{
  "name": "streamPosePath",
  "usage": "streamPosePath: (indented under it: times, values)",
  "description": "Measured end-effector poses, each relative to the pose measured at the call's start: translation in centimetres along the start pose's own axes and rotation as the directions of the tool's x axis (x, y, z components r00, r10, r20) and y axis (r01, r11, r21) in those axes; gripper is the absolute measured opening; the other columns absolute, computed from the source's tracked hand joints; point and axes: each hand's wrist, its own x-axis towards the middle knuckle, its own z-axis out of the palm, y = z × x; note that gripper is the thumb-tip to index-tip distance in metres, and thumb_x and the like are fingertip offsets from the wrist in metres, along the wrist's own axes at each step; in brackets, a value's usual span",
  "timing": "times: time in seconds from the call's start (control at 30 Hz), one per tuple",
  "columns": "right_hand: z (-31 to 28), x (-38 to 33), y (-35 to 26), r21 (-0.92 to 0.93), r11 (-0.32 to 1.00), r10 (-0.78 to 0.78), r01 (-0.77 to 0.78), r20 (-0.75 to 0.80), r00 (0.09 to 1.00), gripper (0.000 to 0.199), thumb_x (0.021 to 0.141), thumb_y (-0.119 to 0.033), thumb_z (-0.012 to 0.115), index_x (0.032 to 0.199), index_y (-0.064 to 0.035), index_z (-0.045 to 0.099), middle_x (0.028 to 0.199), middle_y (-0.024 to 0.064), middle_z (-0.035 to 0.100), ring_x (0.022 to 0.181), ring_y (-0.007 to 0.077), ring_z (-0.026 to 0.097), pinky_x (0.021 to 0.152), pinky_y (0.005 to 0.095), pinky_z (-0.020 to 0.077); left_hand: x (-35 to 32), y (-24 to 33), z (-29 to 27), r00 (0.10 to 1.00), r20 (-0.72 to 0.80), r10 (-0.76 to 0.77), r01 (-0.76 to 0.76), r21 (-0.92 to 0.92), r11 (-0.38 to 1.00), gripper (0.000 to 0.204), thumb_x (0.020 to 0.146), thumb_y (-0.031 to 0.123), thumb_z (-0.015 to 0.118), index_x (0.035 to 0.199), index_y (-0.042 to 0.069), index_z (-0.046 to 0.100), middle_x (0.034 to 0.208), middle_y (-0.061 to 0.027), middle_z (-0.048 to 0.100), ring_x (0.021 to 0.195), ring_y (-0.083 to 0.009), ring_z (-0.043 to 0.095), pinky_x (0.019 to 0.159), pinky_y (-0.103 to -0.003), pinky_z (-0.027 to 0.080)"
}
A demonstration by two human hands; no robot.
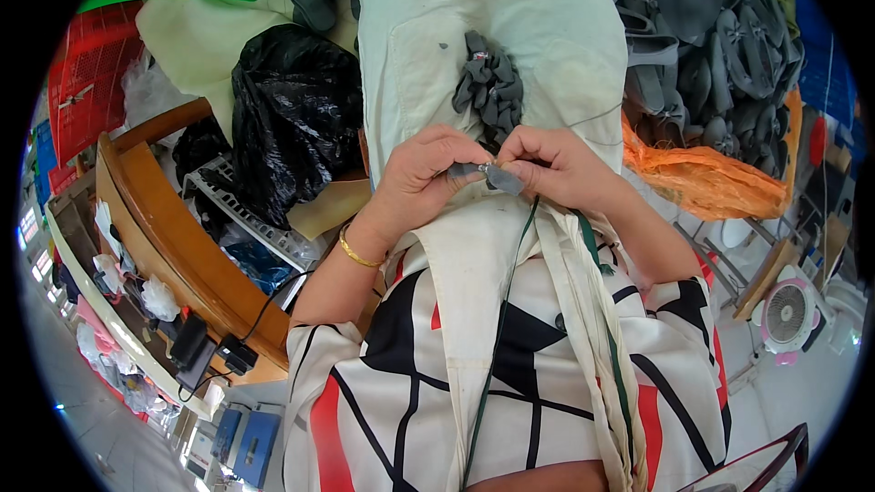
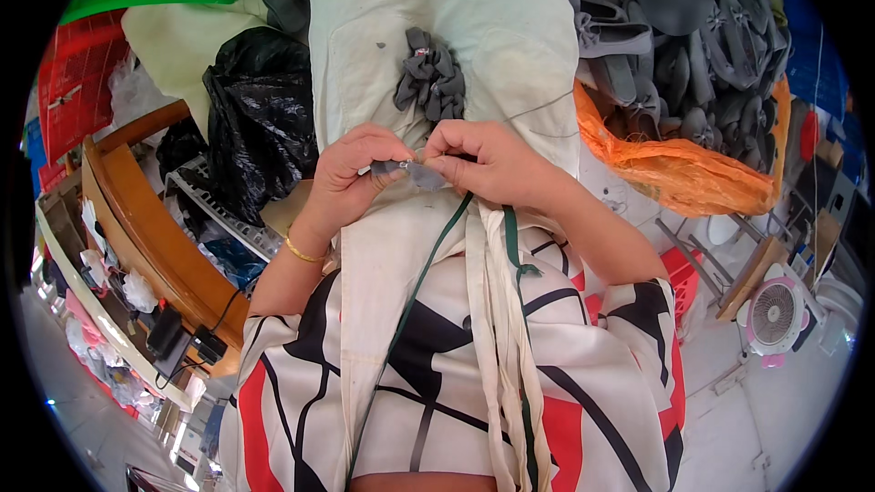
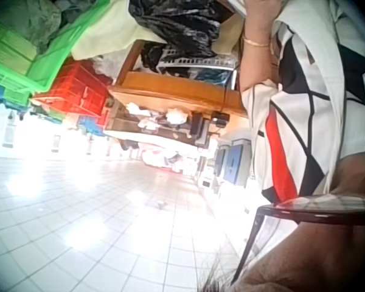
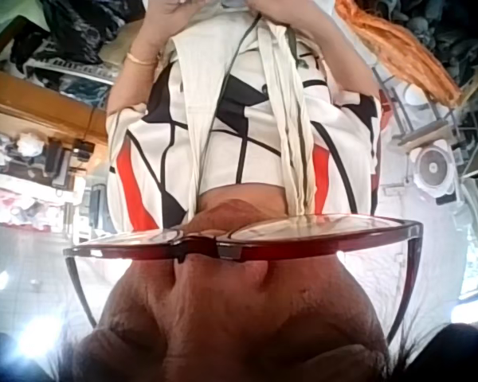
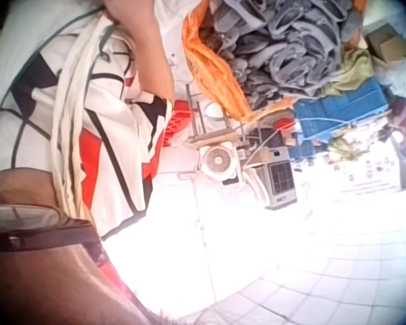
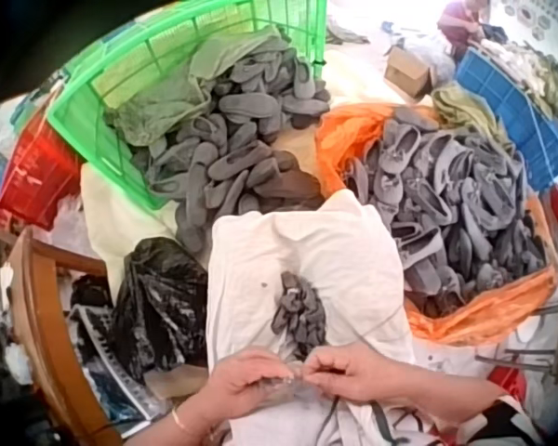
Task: The person sews a grey slipper using a needle and thread. They repeatedly insert the needle into the slipper's fabric and pull the thread through to secure the material. The person works on a single slipper placed on a white cloth on their lap, surrounded by piles of similar slippers.
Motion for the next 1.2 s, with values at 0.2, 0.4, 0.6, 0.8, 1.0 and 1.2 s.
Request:
streamPosePath:
  times: [0.2,0.4,0.6,0.8,1.0,1.2]
  values:
    - [-0.2,0.0,0.5,0.023,0.999,-0.027,0.027,0.018,0.999,0.005,0.098,-0.01,0.06,0.098,-0.0046,0.058,0.08,-0.0035,0.058,0.069,0.0042,0.049,0.062,0.0212,0.0433,-0.3,0.0,-0.1,0.999,0.035,-0.034,0.033,0.036,0.999,0.018,0.083,0.002,0.074,0.1,0.006,0.071,0.088,-0.0039,0.066,0.078,-0.0165,0.058,0.069,-0.027,0.046]
    - [0.1,0.3,0.7,0.076,0.996,0.039,-0.041,0.031,0.999,0.008,0.099,-0.013,0.06,0.098,-0.0052,0.058,0.078,-0.0039,0.057,0.066,0.0039,0.05,0.06,0.02,0.0428,-0.3,-0.1,0.1,0.997,0.057,0.046,-0.053,0.136,0.989,0.02,0.081,0.0,0.075,0.1,0.005,0.071,0.083,-0.0047,0.064,0.074,-0.0183,0.057,0.066,-0.028,0.046]
    - [-0.4,0.1,0.1,-0.01,0.998,0.07,-0.07,0.035,0.997,0.028,0.1,-0.027,0.06,0.116,-0.0059,0.052,0.076,-0.0062,0.049,0.067,0.0019,0.041,0.059,0.0199,0.0327,-0.2,0.3,0.4,0.997,0.066,-0.044,0.035,0.141,0.989,0.018,0.079,0.003,0.075,0.097,0.006,0.07,0.08,-0.0064,0.064,0.074,-0.0235,0.058,0.065,-0.033,0.046]
    - [0.0,0.6,1.0,-0.093,0.993,-0.066,0.069,0.034,0.997,0.033,0.099,-0.028,0.059,0.12,-0.0047,0.049,0.073,-0.0038,0.049,0.066,0.0057,0.042,0.06,0.0231,0.0343,-0.3,-0.3,0.9,0.995,0.081,-0.056,0.048,0.09,0.995,0.021,0.081,-0.001,0.073,0.101,0.005,0.071,0.08,-0.0046,0.062,0.072,-0.0187,0.056,0.068,-0.029,0.045]
    - [-0.6,0.9,0.1,-0.528,0.837,-0.263,0.146,-0.154,0.952,0.02,0.093,-0.022,0.063,0.104,-0.006,0.06,0.076,0.0064,0.059,0.066,0.0196,0.056,0.06,0.0327,0.0451,-0.4,-0.7,1.4,0.967,-0.028,-0.252,0.254,0.102,0.962,0.017,0.081,0.005,0.073,0.097,0.003,0.069,0.077,-0.0093,0.062,0.069,-0.0256,0.057,0.064,-0.033,0.046]
    - [0.8,1.9,-0.7,-0.909,0.178,-0.714,0.378,0.144,0.685,0.013,0.074,-0.016,0.066,0.085,-0.0091,0.063,0.074,0.0028,0.055,0.068,0.0205,0.057,0.055,0.0322,0.0474,0.3,-0.3,1.1,0.993,-0.024,-0.112,0.114,0.252,0.961,0.019,0.077,0.0,0.071,0.096,0.003,0.069,0.077,-0.0114,0.062,0.07,-0.0288,0.059,0.063,-0.035,0.047]
